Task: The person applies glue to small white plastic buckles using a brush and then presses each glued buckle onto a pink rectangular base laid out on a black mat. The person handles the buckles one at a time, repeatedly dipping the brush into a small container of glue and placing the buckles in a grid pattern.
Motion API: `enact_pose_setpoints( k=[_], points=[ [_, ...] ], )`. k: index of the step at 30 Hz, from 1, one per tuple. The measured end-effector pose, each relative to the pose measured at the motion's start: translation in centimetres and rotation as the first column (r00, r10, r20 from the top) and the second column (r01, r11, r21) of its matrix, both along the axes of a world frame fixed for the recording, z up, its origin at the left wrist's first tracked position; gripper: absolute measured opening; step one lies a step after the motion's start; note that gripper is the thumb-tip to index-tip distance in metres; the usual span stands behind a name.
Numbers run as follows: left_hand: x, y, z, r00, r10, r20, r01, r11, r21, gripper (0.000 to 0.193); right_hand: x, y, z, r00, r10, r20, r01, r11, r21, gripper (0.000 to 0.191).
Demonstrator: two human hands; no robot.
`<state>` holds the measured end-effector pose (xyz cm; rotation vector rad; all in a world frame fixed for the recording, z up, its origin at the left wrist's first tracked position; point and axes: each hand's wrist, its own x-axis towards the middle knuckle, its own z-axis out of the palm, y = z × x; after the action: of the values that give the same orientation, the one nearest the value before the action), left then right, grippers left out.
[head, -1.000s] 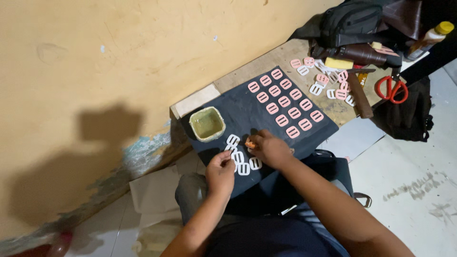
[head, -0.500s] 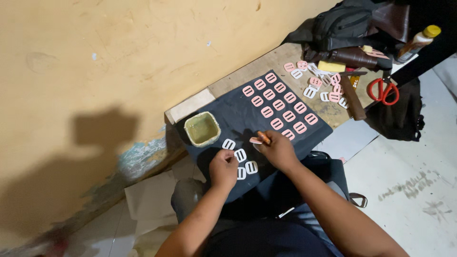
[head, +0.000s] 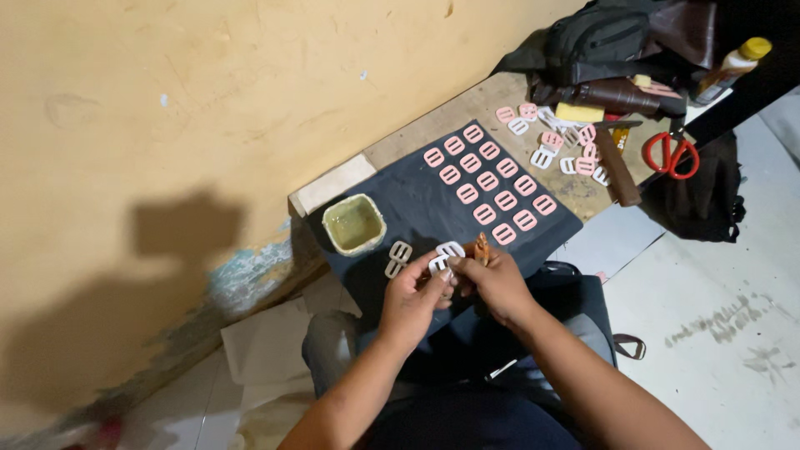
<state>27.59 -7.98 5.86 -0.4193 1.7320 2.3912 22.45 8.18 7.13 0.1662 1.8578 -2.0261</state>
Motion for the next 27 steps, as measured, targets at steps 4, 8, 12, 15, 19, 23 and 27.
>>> enact_pose_setpoints(
  k=[4,8,12,15,19,23,27],
  points=[
    [0.6,-0.3,0.4,0.994,0.108,-0.034,-0.111,0.99,-0.089,0.046,1.2,-0.5,0.4,0.998,-0.061,-0.002,0.061,0.998,0.024,0.021],
    [1.2,-1.2,0.9,0.986,0.154,0.058,-0.163,0.964,0.209,0.047,1.6,0.1,1.1,0.975,0.218,-0.032,-0.213,0.97,0.114,0.027],
    [1.6,-1.4,1.8,0.989,0.147,-0.016,-0.142,0.975,0.173,0.045,1.3,-0.5,1.3,0.961,0.265,-0.084,-0.238,0.94,0.245,0.028],
    [2.7,-1.9,1.9,0.988,0.153,-0.027,-0.15,0.982,0.112,0.042,1.7,-0.9,1.3,0.916,0.212,-0.342,-0.086,0.933,0.349,0.028],
    [3.2,-2.7,1.7,0.978,0.199,0.058,-0.2,0.98,0.009,0.036,2.5,0.0,2.5,0.839,0.118,-0.531,0.057,0.952,0.301,0.029],
    [3.5,-3.0,1.6,0.967,0.241,0.08,-0.242,0.97,-0.002,0.032,3.3,0.3,4.0,0.961,-0.023,-0.274,0.095,0.963,0.251,0.032],
    [3.7,-2.7,1.3,0.96,0.276,0.047,-0.272,0.96,-0.064,0.026,4.2,-0.3,4.4,0.939,0.033,-0.341,-0.049,0.998,-0.038,0.026]
  ],
)
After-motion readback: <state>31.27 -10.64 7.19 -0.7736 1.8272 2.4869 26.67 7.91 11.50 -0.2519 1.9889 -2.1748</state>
